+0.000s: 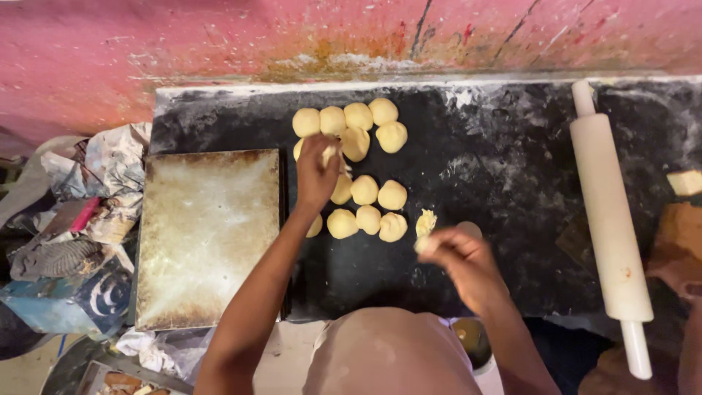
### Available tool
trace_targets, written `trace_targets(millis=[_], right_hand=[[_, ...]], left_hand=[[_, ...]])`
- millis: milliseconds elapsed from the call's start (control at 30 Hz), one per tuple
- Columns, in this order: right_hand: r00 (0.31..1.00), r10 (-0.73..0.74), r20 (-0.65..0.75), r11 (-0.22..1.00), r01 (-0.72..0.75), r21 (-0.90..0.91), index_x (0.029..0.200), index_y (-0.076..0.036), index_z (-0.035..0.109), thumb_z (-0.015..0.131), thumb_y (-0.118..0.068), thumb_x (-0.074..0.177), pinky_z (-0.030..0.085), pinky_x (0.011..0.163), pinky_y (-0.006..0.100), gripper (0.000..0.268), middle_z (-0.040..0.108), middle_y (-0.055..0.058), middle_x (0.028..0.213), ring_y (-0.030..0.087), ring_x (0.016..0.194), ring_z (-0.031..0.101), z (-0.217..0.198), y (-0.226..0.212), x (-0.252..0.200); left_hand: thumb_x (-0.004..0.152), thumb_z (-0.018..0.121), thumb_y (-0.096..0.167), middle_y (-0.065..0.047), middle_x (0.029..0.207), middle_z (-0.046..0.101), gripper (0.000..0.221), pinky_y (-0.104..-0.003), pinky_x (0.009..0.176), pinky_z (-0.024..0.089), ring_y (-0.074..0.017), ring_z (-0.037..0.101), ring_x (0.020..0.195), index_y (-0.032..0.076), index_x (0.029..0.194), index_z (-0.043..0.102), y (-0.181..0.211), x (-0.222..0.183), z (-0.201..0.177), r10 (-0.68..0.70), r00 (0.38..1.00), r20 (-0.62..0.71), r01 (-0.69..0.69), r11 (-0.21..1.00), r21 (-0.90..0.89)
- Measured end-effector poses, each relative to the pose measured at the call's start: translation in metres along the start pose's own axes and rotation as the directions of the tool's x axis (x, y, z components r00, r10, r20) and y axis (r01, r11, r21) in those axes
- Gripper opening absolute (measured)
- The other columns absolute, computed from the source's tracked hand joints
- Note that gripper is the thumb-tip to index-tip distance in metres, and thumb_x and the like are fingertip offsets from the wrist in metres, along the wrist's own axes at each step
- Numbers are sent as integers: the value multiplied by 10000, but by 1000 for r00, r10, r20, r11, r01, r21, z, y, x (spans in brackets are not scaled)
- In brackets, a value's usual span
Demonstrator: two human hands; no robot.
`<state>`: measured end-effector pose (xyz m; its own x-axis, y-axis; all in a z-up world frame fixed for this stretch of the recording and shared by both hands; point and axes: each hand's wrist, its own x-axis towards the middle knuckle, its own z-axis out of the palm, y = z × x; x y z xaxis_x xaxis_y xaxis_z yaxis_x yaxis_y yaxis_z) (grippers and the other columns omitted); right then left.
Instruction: The person prepares pieces of dough by hand, cutting strips with a rotary blade, rolling dough into balls, and folding and shaping dough pieces on a work surface.
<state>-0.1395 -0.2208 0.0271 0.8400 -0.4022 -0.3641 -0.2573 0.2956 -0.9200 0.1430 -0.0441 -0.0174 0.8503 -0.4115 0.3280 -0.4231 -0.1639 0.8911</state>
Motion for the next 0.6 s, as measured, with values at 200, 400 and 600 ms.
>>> trace_targets(millis=[200, 400, 600], right_hand=[[988, -125, -89, 971, 104, -215, 1402, -66, 560, 667, -91, 942, 518, 960, 294, 473, 697, 78, 1277, 125, 1142, 653, -4, -4, 20], [910, -215, -355, 888, 32, -458, 1251, -58, 702, 773, -154, 925, 547, 872, 265, 347, 765, 130, 1074, 131, 955, 710, -1, 23, 38], [919, -282, -276, 879, 131, -459, 1184, -35, 751, 733, -112, 957, 497, 813, 229, 241, 661, 19, 1056, 83, 906, 618, 9, 4, 50]], left_hand=[[845, 714, 408, -273, 1496, 430, 807, -746, 1089, 103, -499, 275, 1412, 90, 1496, 359, -50, 14, 29, 130, 912, 389, -366, 685, 630], [919, 557, 64, -135, 1624, 459, 709, -651, 1211, 223, -350, 322, 1589, 138, 1602, 383, -113, 52, 9, 155, 980, 123, -198, 811, 551], [762, 761, 308, -111, 1505, 460, 802, -821, 1056, 99, -356, 312, 1456, 143, 1482, 449, -142, 137, 31, -390, 845, 366, -20, 662, 749]])
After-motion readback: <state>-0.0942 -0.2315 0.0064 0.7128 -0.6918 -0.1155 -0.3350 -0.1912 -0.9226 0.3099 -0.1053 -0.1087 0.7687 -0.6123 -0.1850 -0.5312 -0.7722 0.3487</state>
